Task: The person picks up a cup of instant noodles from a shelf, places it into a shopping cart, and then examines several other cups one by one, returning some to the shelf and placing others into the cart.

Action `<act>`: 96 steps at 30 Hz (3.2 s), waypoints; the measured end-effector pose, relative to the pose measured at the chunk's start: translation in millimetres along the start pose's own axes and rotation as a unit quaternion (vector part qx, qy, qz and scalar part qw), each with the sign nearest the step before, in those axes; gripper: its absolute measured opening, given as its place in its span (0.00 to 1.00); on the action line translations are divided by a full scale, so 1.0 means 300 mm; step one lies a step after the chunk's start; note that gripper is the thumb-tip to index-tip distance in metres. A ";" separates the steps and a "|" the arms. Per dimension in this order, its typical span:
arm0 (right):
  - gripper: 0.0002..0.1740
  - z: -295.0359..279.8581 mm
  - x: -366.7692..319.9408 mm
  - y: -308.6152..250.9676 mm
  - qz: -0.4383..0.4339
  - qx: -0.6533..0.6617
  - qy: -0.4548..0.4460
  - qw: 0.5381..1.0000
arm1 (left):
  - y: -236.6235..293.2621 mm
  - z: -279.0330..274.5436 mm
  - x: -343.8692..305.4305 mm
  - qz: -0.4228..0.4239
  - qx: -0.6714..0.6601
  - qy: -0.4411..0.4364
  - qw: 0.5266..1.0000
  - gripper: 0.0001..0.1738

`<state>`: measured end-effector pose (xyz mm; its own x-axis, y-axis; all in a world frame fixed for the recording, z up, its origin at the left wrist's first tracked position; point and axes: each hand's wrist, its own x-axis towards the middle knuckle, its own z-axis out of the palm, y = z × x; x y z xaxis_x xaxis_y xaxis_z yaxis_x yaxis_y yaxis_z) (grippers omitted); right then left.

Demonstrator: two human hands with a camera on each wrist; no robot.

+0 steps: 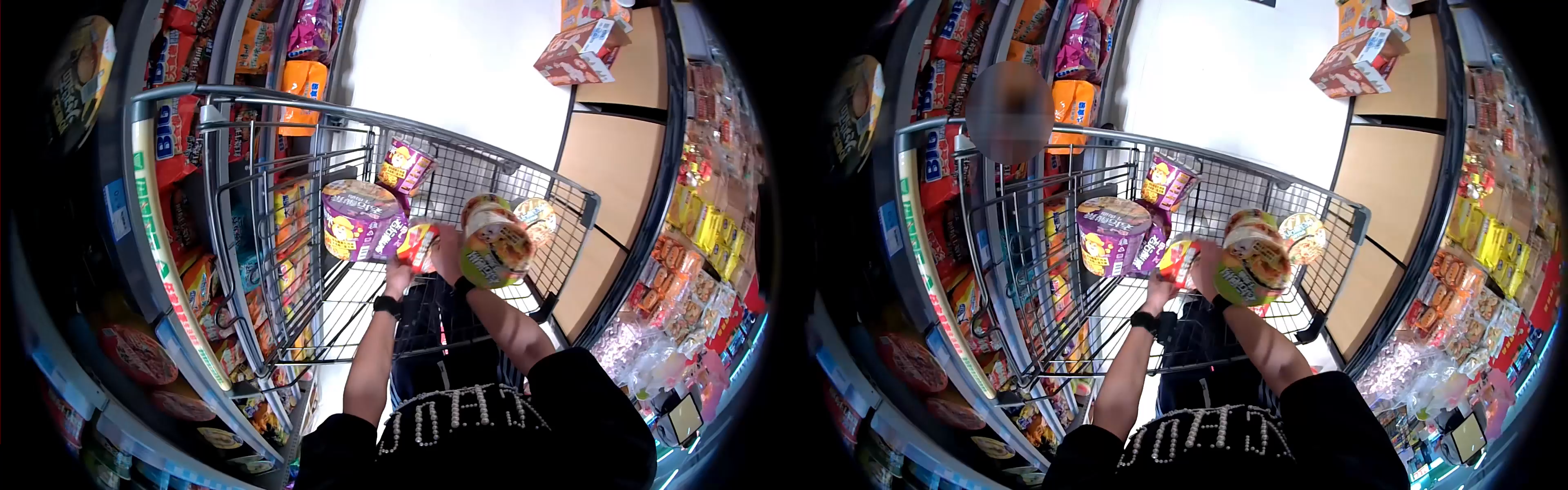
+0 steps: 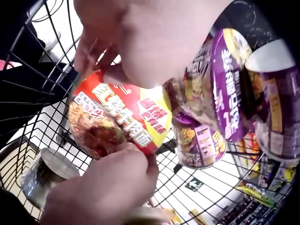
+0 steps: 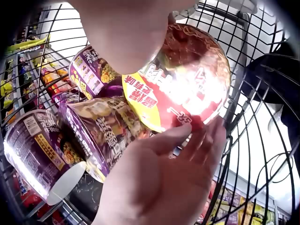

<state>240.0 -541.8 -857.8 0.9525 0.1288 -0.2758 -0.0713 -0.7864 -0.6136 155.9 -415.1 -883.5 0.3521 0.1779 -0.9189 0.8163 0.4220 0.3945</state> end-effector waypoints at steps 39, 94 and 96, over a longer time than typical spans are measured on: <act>0.26 -0.555 -0.727 -0.845 0.030 0.583 -0.479 0.656 | -0.016 -0.448 -1.426 0.459 -0.359 0.043 0.812 0.21; 0.27 -0.484 -0.984 -1.183 -0.091 0.446 -0.511 0.729 | -0.134 -0.744 -1.524 0.502 -0.507 -0.109 0.692 0.25; 0.31 -0.543 -0.981 -1.369 -0.154 0.438 -0.538 0.704 | -0.012 -0.879 -1.588 0.533 -0.429 -0.069 0.726 0.27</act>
<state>37.2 -355.1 -404.2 0.2215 0.9649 -0.1409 -0.5145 -0.0071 -0.8575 -135.6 -266.8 -447.9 0.6644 0.7450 -0.0599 -0.5194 0.5178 0.6798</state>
